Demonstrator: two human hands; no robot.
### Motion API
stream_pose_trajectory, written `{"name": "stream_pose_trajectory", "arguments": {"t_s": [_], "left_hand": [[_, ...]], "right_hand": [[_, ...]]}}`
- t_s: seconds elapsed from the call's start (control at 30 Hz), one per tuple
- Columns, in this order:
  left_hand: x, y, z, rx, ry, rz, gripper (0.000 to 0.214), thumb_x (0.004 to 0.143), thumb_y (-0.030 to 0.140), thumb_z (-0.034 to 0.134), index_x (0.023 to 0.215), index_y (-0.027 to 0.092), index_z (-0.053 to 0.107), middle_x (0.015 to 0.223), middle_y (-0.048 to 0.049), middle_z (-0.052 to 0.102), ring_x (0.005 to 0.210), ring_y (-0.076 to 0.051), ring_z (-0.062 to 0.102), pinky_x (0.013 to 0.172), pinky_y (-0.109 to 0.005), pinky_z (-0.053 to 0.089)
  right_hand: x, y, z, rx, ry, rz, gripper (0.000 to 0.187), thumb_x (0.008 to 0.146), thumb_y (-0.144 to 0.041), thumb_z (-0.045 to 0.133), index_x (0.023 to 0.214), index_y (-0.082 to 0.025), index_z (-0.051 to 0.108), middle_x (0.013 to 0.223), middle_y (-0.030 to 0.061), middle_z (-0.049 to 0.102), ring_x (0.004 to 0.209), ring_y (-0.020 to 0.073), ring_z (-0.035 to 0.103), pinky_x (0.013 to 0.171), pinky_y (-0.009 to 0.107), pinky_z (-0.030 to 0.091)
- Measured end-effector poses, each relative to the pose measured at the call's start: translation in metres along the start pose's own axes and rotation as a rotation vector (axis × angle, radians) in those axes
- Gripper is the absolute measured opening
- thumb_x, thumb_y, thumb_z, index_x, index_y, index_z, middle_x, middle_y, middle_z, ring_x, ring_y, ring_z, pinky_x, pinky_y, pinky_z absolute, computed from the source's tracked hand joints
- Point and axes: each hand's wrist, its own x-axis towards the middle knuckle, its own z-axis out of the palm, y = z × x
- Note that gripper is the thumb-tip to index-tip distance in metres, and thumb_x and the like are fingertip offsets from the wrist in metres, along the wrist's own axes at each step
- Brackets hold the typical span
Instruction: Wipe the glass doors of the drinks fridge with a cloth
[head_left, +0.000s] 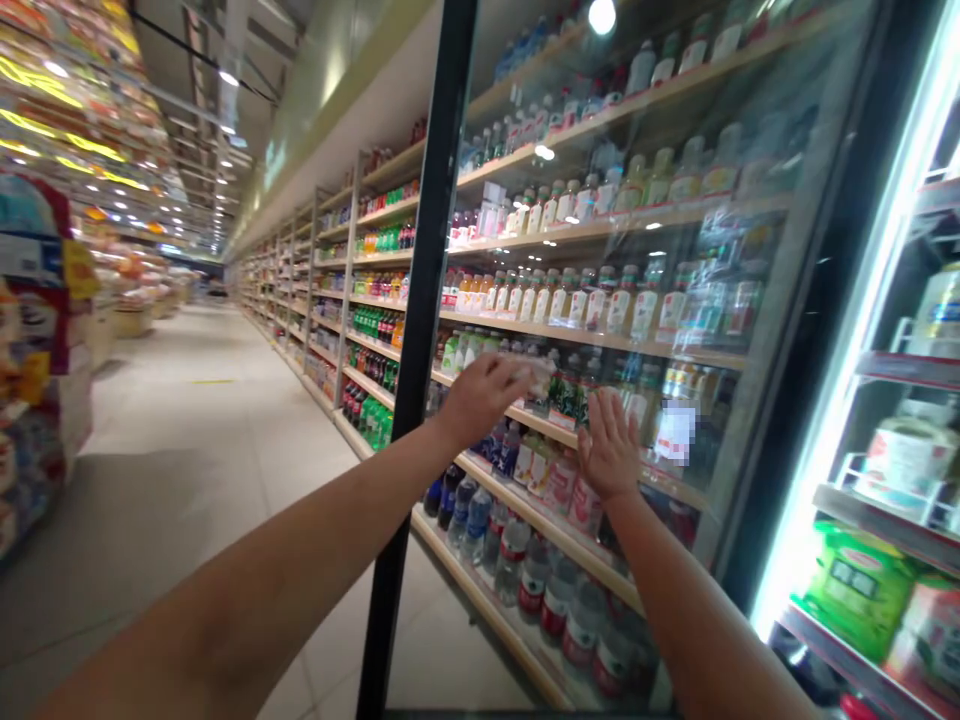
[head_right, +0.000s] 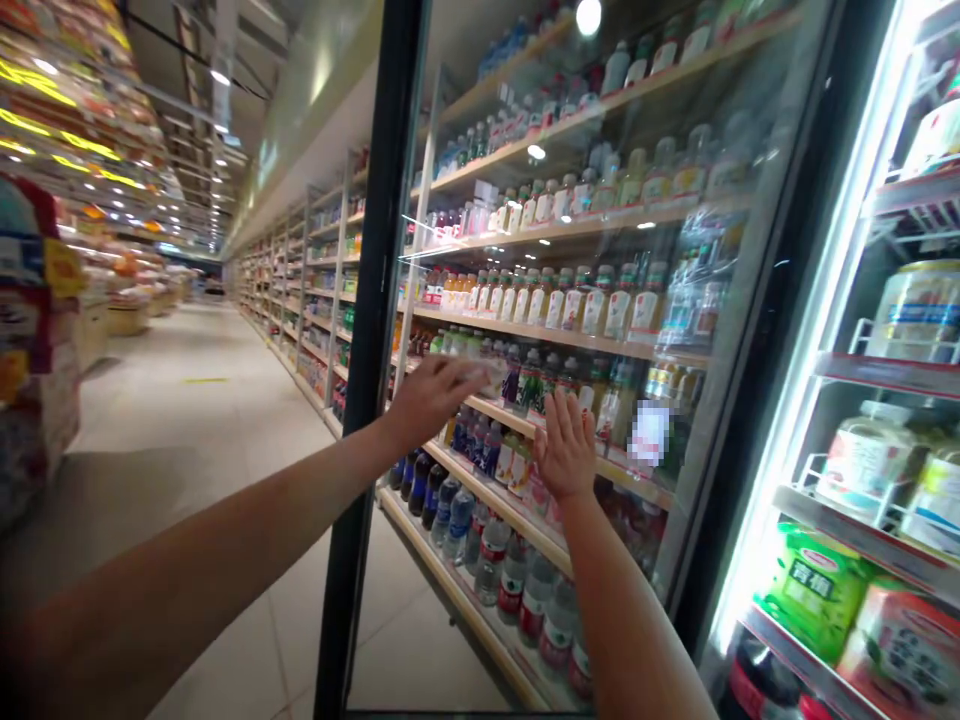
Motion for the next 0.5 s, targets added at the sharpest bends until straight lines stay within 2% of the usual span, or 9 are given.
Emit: {"name": "stream_pose_trajectory", "arguments": {"t_s": [0.07, 0.13, 0.17, 0.27, 0.33, 0.4, 0.5], "left_hand": [[-0.009, 0.007, -0.002, -0.046, -0.073, 0.191, 0.024, 0.103, 0.017, 0.048, 0.112, 0.022, 0.070, 0.108, -0.0026, 0.071, 0.093, -0.019, 0.060, 0.085, -0.032, 0.053], [-0.003, -0.004, -0.004, -0.044, -0.140, 0.248, 0.023, 0.104, 0.019, 0.049, 0.112, 0.022, 0.070, 0.107, -0.0021, 0.071, 0.094, -0.019, 0.060, 0.084, -0.032, 0.053], [0.005, -0.015, -0.005, -0.026, -0.153, 0.216, 0.024, 0.104, 0.018, 0.048, 0.116, 0.022, 0.069, 0.110, -0.0036, 0.070, 0.096, -0.020, 0.060, 0.085, -0.034, 0.053], [0.029, -0.044, -0.006, 0.098, -0.169, -0.094, 0.035, 0.103, 0.013, 0.044, 0.131, 0.020, 0.063, 0.125, -0.0083, 0.067, 0.104, -0.023, 0.059, 0.092, -0.039, 0.051], [0.030, -0.046, -0.005, 0.099, -0.138, -0.174, 0.037, 0.103, 0.012, 0.043, 0.135, 0.018, 0.061, 0.129, -0.0100, 0.065, 0.107, -0.024, 0.058, 0.094, -0.040, 0.050], [0.017, -0.033, -0.005, 0.028, -0.132, -0.088, 0.034, 0.103, 0.015, 0.048, 0.134, 0.018, 0.061, 0.129, -0.0094, 0.065, 0.106, -0.023, 0.059, 0.094, -0.039, 0.050], [-0.004, -0.016, -0.009, -0.080, -0.210, 0.182, 0.031, 0.103, 0.018, 0.051, 0.131, 0.024, 0.063, 0.127, -0.0036, 0.068, 0.103, -0.019, 0.060, 0.093, -0.035, 0.051]], "right_hand": [[-0.001, -0.001, 0.000, 0.018, -0.006, 0.012, 0.067, 0.102, -0.030, 0.040, 0.164, -0.023, 0.015, 0.162, 0.0118, 0.038, 0.152, 0.0256, 0.033, 0.126, 0.049, 0.021], [-0.001, -0.001, 0.001, 0.020, 0.000, 0.017, 0.068, 0.102, -0.030, 0.041, 0.164, -0.023, 0.014, 0.163, 0.0114, 0.036, 0.152, 0.0257, 0.033, 0.126, 0.049, 0.021], [-0.002, -0.002, 0.001, 0.011, 0.007, 0.016, 0.068, 0.102, -0.031, 0.041, 0.164, -0.023, 0.014, 0.163, 0.0114, 0.037, 0.152, 0.0258, 0.034, 0.126, 0.049, 0.022], [-0.002, -0.003, 0.000, -0.026, 0.037, 0.003, 0.069, 0.102, -0.031, 0.042, 0.164, -0.023, 0.013, 0.161, 0.0119, 0.039, 0.151, 0.0257, 0.035, 0.125, 0.048, 0.023], [-0.002, -0.002, -0.001, -0.034, 0.049, -0.006, 0.070, 0.102, -0.031, 0.044, 0.164, -0.022, 0.013, 0.161, 0.0127, 0.040, 0.151, 0.0256, 0.035, 0.125, 0.047, 0.023], [-0.002, -0.002, -0.001, -0.039, 0.059, -0.007, 0.070, 0.102, -0.031, 0.045, 0.164, -0.022, 0.014, 0.160, 0.0131, 0.041, 0.151, 0.0257, 0.035, 0.125, 0.047, 0.024], [-0.003, 0.000, 0.000, -0.042, 0.074, -0.019, 0.071, 0.101, -0.031, 0.047, 0.164, -0.022, 0.015, 0.159, 0.0128, 0.042, 0.150, 0.0266, 0.037, 0.124, 0.048, 0.027]]}}
